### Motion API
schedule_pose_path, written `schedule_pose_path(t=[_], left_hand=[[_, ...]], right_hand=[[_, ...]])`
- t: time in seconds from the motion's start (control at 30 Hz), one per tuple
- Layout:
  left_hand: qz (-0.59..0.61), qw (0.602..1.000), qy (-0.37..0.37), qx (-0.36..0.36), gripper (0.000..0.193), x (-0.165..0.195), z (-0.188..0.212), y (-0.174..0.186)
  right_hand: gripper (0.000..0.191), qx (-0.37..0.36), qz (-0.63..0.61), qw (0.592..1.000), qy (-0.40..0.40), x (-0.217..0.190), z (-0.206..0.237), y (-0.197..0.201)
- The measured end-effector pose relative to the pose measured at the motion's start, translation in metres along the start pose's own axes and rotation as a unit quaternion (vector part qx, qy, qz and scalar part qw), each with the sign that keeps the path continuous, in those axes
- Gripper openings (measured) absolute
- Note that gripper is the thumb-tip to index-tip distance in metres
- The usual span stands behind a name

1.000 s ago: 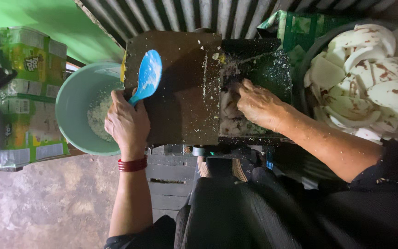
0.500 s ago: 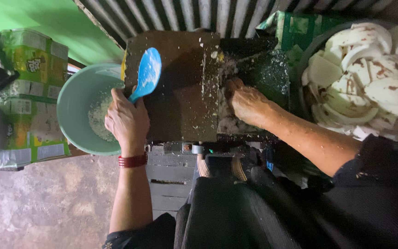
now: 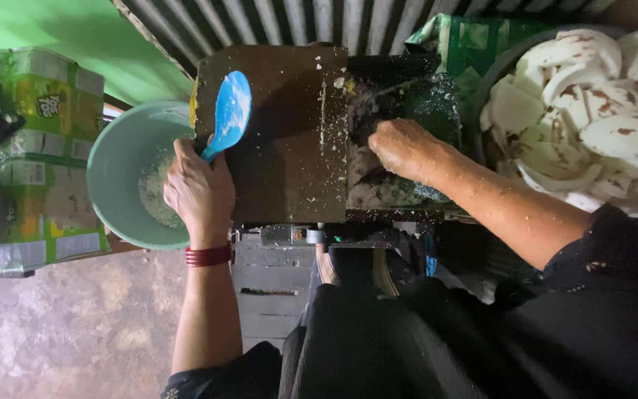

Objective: The person presses coconut halves against a rotating grating drum, moving them back and forth to shred the flesh, and the grated coconut collects in a basin below. They take new coconut halves one at a time from a large bowl beside the machine and continue grating.

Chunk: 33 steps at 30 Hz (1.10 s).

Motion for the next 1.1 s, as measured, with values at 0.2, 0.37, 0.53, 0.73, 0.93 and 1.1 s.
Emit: schedule_pose_path(t=[0.2,0.37,0.53,0.73,0.93,1.1], left_hand=[[0.009,1.000,-0.001,-0.002,0.035,0.002,0.001,0.000],[0.011,1.000,-0.004,-0.003,0.037,0.004,0.001,0.002],[0.031,0.999,0.009,-0.010,0.033,0.003,0.002,0.002],[-0.011,1.000,-0.004,0.009,0.033,-0.003,0.003,-0.002],[-0.034,0.999,0.002,-0.024,0.035,-0.013,0.008,0.000],[-0.039,0.999,-0.012,-0.013,0.034,-0.013,0.009,0.003]], right_hand=[[0.011,-0.018,0.000,1.000,0.005,-0.008,-0.002,-0.012],[0.012,-0.048,-0.012,0.999,-0.009,-0.012,-0.008,-0.021],[0.013,-0.046,-0.045,0.997,-0.041,-0.020,-0.010,-0.031],[0.011,0.077,-0.148,0.986,0.028,-0.026,-0.009,-0.035],[0.005,0.000,-0.094,0.994,-0.059,-0.025,0.015,-0.012],[0.040,0.398,-0.290,0.841,-0.224,0.097,0.176,0.062]])
Point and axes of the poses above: each hand's wrist, its own z-axis away from the middle knuckle, its own y-axis out of the back of the hand, x = y × z, the point moved 2 cm from there along -z, towards the middle knuckle, and after that the axes turned 8 degrees about z, right-handed, at the moved point
